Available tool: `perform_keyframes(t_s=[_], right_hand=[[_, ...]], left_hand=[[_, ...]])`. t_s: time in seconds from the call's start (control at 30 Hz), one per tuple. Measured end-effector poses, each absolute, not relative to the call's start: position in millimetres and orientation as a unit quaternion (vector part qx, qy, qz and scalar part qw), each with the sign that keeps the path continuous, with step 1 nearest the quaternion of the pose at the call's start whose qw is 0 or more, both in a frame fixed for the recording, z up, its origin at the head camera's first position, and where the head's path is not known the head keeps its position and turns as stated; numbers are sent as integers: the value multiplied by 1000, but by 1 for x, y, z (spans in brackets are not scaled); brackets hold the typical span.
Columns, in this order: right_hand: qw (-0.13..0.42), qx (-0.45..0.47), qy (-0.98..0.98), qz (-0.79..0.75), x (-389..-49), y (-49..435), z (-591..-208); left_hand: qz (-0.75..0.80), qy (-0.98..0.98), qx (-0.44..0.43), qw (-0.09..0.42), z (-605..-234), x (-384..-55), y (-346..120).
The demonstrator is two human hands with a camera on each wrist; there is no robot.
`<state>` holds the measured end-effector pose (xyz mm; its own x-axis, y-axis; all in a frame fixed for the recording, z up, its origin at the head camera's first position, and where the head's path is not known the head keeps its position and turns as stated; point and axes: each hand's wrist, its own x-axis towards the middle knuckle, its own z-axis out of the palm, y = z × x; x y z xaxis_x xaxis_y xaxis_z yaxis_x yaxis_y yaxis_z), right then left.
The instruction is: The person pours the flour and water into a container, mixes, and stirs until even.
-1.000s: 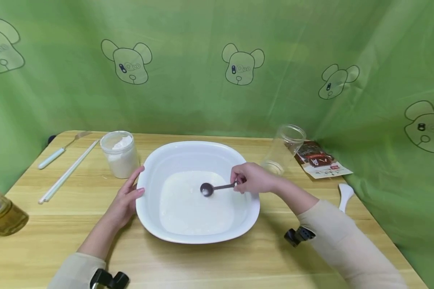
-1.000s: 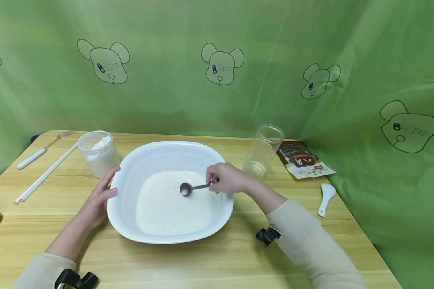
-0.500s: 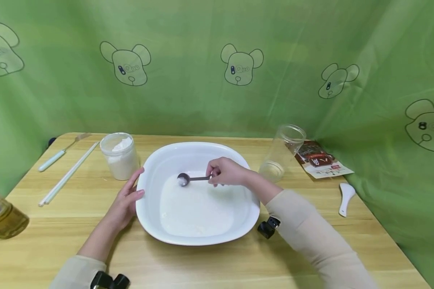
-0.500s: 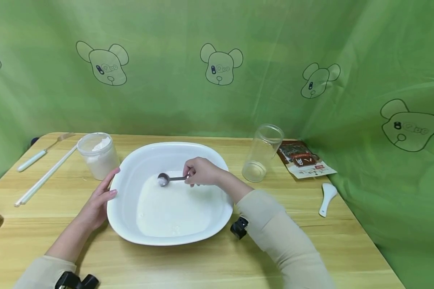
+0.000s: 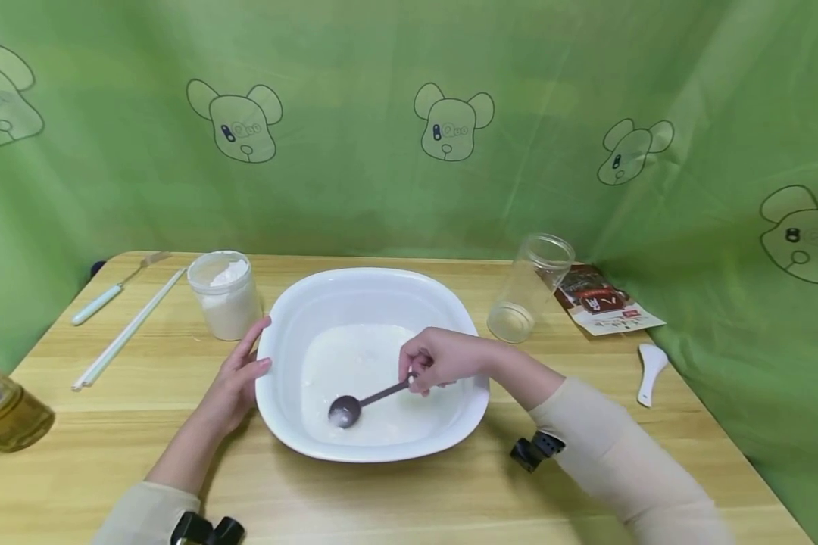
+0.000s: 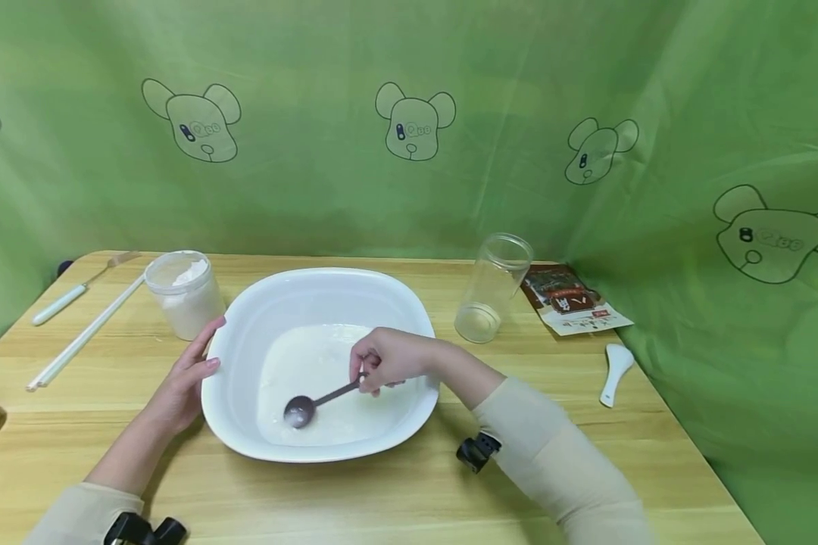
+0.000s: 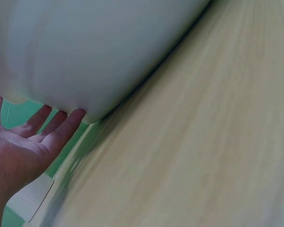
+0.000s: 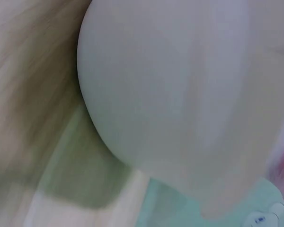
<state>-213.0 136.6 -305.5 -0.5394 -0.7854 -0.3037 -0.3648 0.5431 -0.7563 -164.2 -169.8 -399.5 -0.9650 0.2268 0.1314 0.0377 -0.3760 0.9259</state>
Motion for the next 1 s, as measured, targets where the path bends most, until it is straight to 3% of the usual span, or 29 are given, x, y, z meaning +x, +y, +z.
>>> perform_keyframes(t_s=[0.23,0.37,0.7,0.83,1.0], right_hand=[[303,-350,834,-301,-209,176,-288],[262,-330,864,-276,-216,191,-282],[160,-285,912,-249,-249,174,-290],[157,-271,908,-277,-258,152,-301],[197,-258,883,-339,-260,126,-314]], left_hand=[[823,553,120,55,-399,-165,-171],[823,552,120,56,-399,-165,-171],[822,553,124,57,-401,-166,-171],[822,553,124,56,-401,-165,-171],[823,551,123,56,-401,-166,-171]])
